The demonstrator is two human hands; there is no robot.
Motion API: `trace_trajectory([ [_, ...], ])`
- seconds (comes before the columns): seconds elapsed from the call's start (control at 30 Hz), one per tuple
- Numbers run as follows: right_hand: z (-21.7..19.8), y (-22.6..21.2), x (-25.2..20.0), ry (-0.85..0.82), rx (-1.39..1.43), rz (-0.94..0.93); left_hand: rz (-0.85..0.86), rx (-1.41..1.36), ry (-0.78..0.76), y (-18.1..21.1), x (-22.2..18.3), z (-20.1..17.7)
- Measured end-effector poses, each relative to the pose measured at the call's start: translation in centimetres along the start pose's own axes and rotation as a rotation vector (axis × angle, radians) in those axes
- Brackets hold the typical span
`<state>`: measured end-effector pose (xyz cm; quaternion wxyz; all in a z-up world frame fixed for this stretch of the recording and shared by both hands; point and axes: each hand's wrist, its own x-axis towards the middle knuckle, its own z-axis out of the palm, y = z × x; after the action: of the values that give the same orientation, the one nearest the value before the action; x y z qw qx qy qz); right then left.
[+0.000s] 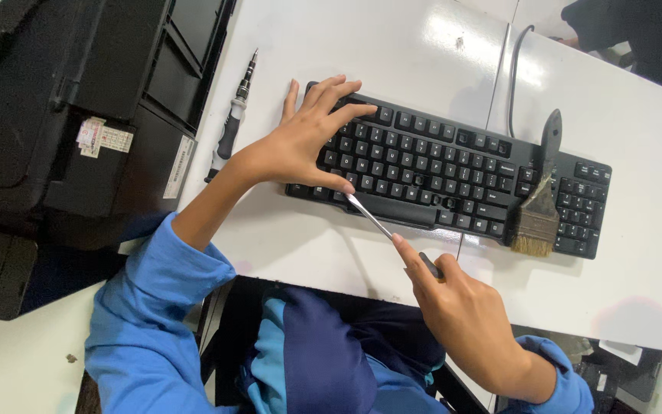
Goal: The person removes individual keycaps from a black keyboard using a screwdriver and their fingers, then brushes the keycaps and the keyboard surface with a brush. The person repeats this process for several keys.
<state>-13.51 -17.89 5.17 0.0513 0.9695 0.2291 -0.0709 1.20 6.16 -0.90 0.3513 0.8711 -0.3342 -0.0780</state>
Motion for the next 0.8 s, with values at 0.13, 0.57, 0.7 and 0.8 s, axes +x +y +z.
trace_trajectory([
  [0.13,0.4,-0.5,0.1,0.087,-0.07,-0.03,-0.006,0.002,-0.008,0.0,0.0,0.0],
  [0.57,1.1,1.1,1.2,-0.095,0.475,0.013,0.02,-0.029,0.078,-0.4,0.1,0.7],
  [0.7,-0.4,1.4,1.9,-0.183,0.704,0.059,0.008,-0.03,0.07,-0.3,0.1,0.6],
  [0.8,-0.2,1.7,2.0,-0.153,0.775,0.019,0.004,-0.028,0.078,-0.4,0.1,0.8],
])
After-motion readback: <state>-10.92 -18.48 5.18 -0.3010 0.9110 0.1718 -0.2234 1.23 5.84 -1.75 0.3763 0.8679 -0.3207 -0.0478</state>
